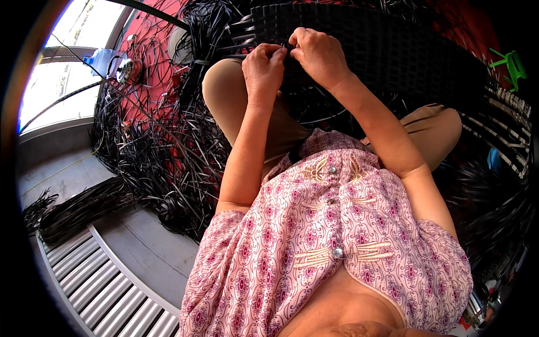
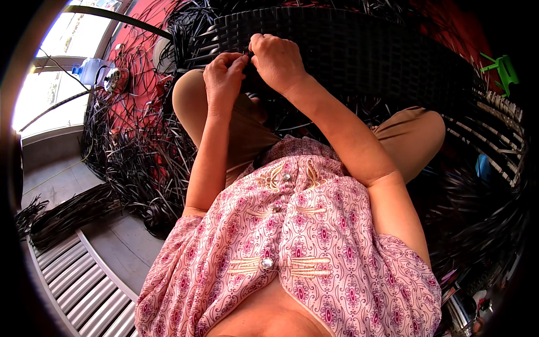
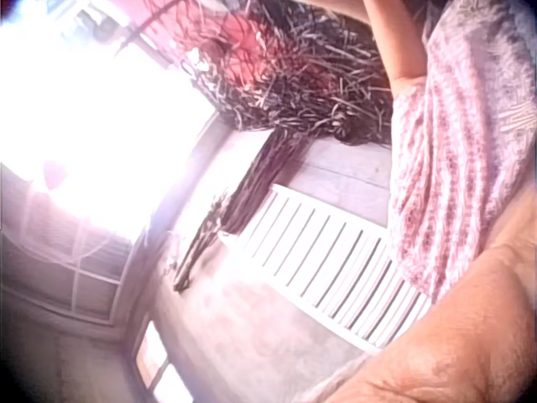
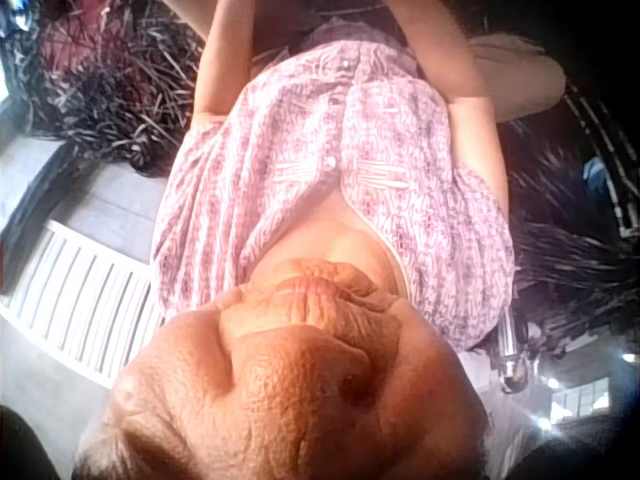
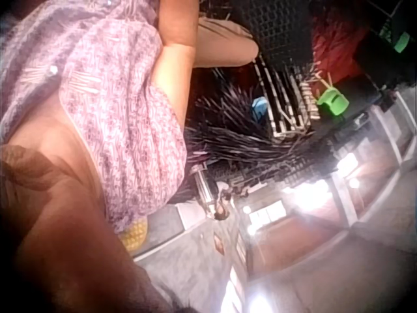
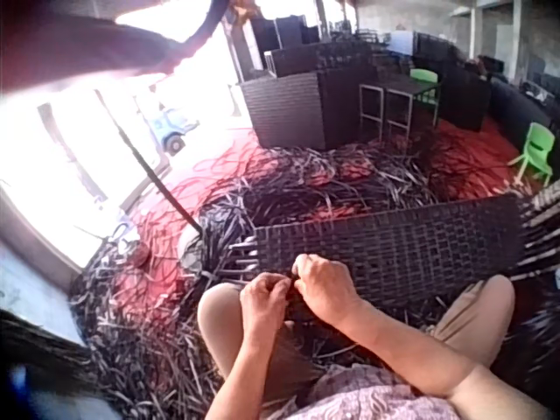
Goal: The person sits cross-legged on the floor and weaves a black plastic mat by hand, interlacing strips into a grid pattern. They use a pair of pink-handled scissors to trim excess material from the mat's edge.
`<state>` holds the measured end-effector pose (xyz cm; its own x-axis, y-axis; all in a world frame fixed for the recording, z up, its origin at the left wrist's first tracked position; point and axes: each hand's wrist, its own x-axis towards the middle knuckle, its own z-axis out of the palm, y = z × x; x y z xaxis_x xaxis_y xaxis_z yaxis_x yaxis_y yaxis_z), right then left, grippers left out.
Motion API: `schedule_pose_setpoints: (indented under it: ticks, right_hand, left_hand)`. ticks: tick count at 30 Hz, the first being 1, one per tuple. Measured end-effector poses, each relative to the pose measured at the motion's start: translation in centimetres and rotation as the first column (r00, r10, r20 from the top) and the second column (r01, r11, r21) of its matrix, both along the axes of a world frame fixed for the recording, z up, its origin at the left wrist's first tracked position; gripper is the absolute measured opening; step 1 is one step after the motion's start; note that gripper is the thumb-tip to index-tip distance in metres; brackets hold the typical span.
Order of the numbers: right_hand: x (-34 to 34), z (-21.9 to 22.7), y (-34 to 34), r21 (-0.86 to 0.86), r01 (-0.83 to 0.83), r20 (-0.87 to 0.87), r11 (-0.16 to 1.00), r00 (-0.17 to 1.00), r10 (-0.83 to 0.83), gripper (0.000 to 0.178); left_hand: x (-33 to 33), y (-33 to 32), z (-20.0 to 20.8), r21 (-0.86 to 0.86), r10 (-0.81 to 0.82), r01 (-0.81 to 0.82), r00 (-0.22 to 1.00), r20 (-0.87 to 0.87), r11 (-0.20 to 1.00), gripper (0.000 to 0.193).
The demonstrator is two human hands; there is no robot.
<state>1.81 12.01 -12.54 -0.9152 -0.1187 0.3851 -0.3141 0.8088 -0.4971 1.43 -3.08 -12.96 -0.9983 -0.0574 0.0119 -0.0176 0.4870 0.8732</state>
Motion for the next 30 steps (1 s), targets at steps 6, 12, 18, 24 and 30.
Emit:
schedule_pose_setpoints:
  ticks: [6,12,18,24,30]
  right_hand:
    - [1.0,1.2,0.0,0.048,-0.087,-0.005,0.995,0.996,0.087,0.035]
    - [0.8,0.2,0.6,0.019,-0.089,-0.197,0.996,0.976,0.091,0.030]
    - [0.5,1.5,-1.5,-0.147,-0.209,-0.144,0.967,0.972,0.188,0.029]
    - [-0.9,0.5,-1.4,-0.259,-0.318,-0.064,0.912,0.948,0.312,0.029]
    - [-2.2,0.7,-0.9,-0.598,-0.371,0.116,0.710,0.837,0.535,0.029]
  left_hand:
    - [-0.5,-2.8,-1.3,0.088,0.076,-0.072,0.996,-0.040,0.993,0.024]
    - [0.3,-5.5,2.5,-0.021,0.146,-0.154,0.965,-0.220,0.988,0.020]
    - [1.6,-5.1,3.8,-0.075,0.029,-0.051,0.962,-0.273,0.996,0.020]
    - [2.3,-3.9,5.6,0.110,-0.005,0.030,0.974,-0.228,0.993,0.012]
    - [2.2,-3.3,6.4,0.140,0.010,0.033,0.955,-0.298,0.990,0.011]
